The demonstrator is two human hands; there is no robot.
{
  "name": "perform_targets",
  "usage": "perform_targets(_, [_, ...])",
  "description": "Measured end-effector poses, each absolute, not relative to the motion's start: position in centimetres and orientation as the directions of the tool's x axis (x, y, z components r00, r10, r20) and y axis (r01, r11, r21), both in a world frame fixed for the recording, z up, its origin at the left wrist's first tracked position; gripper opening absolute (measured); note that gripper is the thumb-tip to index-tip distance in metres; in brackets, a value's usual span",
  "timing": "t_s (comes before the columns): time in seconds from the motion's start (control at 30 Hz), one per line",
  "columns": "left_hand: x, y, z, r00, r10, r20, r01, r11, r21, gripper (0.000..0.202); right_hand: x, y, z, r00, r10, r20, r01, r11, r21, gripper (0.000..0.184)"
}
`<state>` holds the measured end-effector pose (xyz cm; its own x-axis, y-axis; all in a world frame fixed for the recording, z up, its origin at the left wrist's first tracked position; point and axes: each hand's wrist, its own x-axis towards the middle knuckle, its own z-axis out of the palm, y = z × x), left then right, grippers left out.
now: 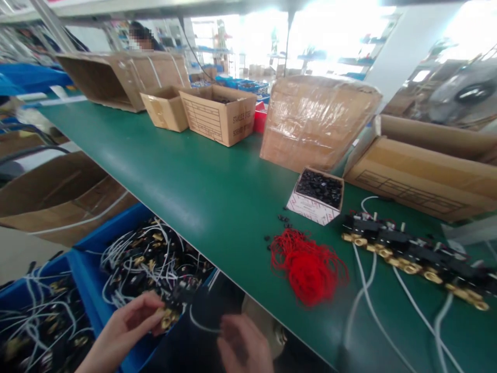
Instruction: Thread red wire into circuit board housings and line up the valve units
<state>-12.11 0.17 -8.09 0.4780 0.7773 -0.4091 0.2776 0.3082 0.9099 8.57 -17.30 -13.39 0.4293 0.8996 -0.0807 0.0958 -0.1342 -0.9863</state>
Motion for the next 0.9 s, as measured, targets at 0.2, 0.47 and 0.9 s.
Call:
perform_targets(0.2, [-7.8, -3.5, -2.5, 0.693, 0.706, -0.147, 0.098, 0.110, 0.989, 0.025, 8.5, -15.3, -8.0, 0.426, 0.887, -0.178, -0.356, -0.016, -0.934, 0.069])
perform_targets(0.47, [-0.6, -5.4, -2.5, 0.831, 0.549, 0.093, -0.099, -0.019, 0.995, 0.013, 11.3, -18.4, -3.4, 0.538, 0.835, -0.116, -0.357, 0.102, -0.928, 0.069])
perform_targets(0.9, [5.9, -5.6, -3.4, 0.897, 0.431, -0.098, 0.236, -0.280, 0.930, 0.078, 16.2, -19.6, -4.8, 0.702, 0.712, 0.003, -0.067, 0.070, -0.995, 0.050])
